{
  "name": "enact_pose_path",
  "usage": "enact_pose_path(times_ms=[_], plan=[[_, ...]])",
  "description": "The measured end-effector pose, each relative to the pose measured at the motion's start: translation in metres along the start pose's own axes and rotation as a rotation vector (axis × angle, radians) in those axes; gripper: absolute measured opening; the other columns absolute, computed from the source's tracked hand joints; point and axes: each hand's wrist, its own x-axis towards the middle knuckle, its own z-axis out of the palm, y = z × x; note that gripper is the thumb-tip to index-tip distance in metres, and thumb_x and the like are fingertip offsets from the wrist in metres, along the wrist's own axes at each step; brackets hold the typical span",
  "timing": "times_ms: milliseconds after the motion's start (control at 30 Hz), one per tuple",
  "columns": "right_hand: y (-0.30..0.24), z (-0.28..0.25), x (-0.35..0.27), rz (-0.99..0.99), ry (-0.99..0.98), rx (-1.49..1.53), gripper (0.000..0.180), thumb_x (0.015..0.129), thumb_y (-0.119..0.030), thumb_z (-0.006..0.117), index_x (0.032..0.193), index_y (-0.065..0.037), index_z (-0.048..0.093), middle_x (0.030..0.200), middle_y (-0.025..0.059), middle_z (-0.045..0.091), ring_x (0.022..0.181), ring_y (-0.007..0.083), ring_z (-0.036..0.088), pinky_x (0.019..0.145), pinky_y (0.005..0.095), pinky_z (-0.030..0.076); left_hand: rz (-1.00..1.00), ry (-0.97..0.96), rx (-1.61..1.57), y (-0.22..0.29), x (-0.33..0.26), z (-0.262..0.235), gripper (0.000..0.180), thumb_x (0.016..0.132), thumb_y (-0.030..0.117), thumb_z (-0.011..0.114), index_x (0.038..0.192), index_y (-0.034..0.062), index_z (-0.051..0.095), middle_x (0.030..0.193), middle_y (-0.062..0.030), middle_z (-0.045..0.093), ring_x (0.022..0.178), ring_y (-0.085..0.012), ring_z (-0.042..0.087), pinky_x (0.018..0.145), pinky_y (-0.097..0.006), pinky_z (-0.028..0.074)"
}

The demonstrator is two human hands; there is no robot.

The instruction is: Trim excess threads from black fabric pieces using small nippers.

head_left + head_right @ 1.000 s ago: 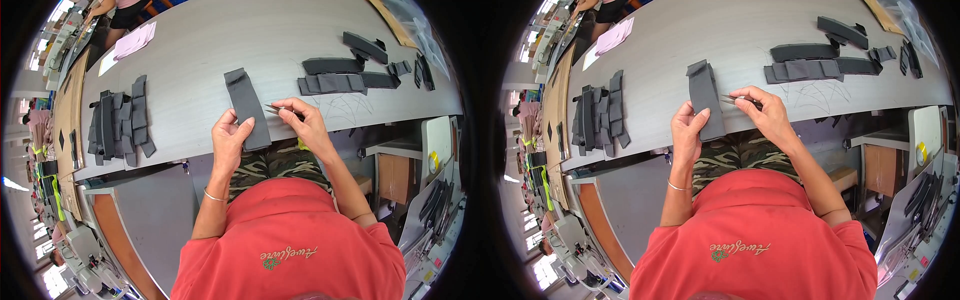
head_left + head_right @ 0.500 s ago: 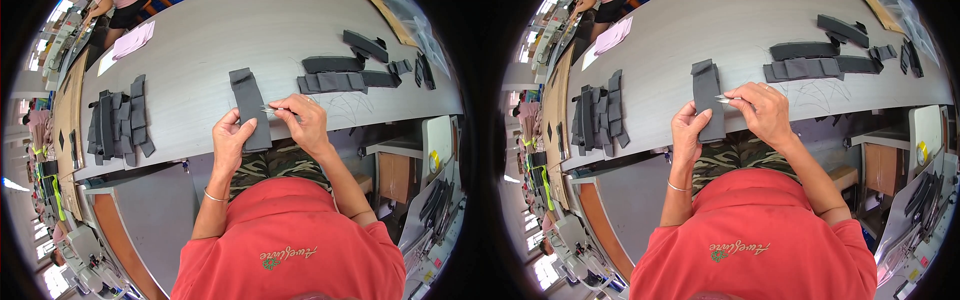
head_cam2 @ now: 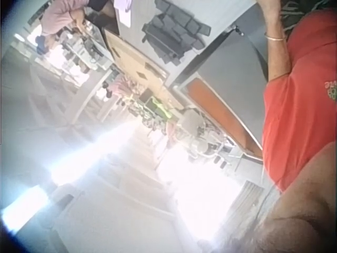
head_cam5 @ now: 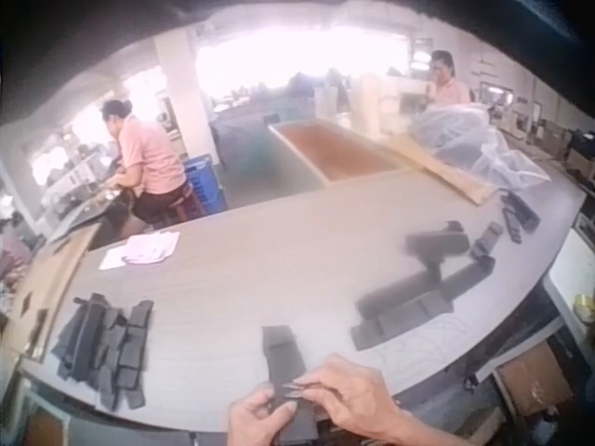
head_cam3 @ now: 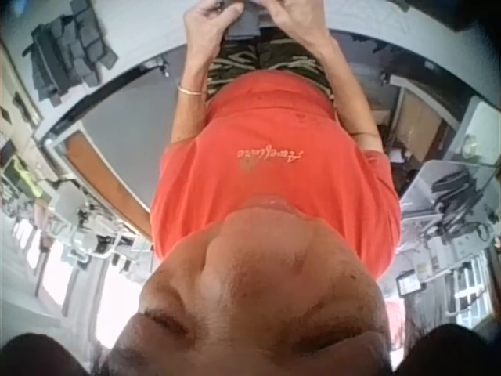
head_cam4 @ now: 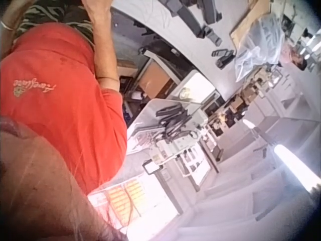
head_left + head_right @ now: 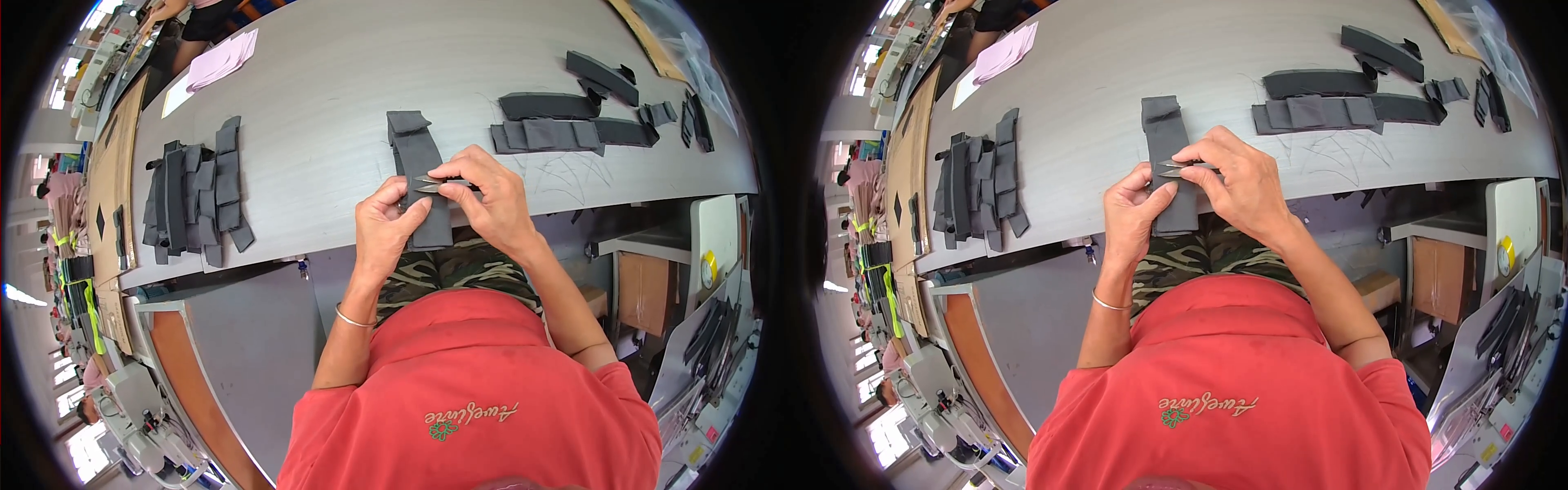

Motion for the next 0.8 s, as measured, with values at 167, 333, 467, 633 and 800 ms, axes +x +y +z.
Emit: enact_pose_path(times_ms=[167, 333, 467, 633, 800], plan=[[-0.003, 0.004, 0.004, -0.068, 0.016, -0.094, 0.009, 0.078, -0.011, 0.067, 0.087, -0.011, 0.066, 0.078, 0.002, 0.058, 0.062, 0.0213, 0.057, 0.053, 0.0332, 0.043, -0.052, 0.015, -0.025, 0.001, 0.0, -0.001, 0.012, 0.083, -0.005, 0.063, 0.095, -0.0072, 0.066, 0.098, -0.0016, 0.059, 0.081, -0.0058, 0.056, 0.07, -0.021, 0.049], [-0.002, 0.003, 0.004, -0.106, -0.006, -0.15, 0.016, 0.075, -0.003, 0.066, 0.09, -0.008, 0.068, 0.077, 0.0059, 0.059, 0.065, 0.022, 0.059, 0.056, 0.03, 0.045, -0.073, 0.01, -0.006, 0.001, -0.001, -0.002, 0.012, 0.082, -0.004, 0.064, 0.093, -0.0068, 0.066, 0.095, -0.0005, 0.059, 0.079, -0.0054, 0.056, 0.068, -0.02, 0.049], [0.005, 0.005, 0.003, -0.143, 0.019, -0.132, 0.012, 0.078, -0.006, 0.066, 0.089, -0.008, 0.068, 0.078, 0.0048, 0.061, 0.062, 0.0177, 0.056, 0.055, 0.0286, 0.043, -0.087, -0.004, 0.004, 0.001, -0.001, -0.001, 0.012, 0.082, -0.004, 0.064, 0.094, -0.0064, 0.066, 0.093, -0.0001, 0.059, 0.078, -0.0047, 0.055, 0.066, -0.019, 0.047], [0.006, 0.0, 0.004, 0.179, 0.05, 0.302, 0.01, 0.087, -0.015, 0.064, 0.092, -0.007, 0.068, 0.079, 0.0004, 0.062, 0.063, 0.009, 0.052, 0.058, 0.0259, 0.041, -0.107, -0.008, 0.067, 0.004, -0.001, -0.001, 0.013, 0.082, -0.002, 0.065, 0.094, -0.0056, 0.065, 0.092, 0.0005, 0.059, 0.076, -0.0031, 0.052, 0.066, -0.018, 0.046], [0.01, -0.009, 0.007, 0.404, -0.038, 0.455, 0.026, 0.092, -0.022, 0.061, 0.111, -0.005, 0.062, 0.097, -0.003, 0.058, 0.074, 0.0038, 0.045, 0.07, 0.0197, 0.037, -0.029, -0.021, 0.176, 0.0, -0.001, -0.004, 0.012, 0.082, -0.001, 0.066, 0.093, -0.0052, 0.063, 0.092, 0.001, 0.059, 0.078, -0.0025, 0.05, 0.066, -0.018, 0.045]])
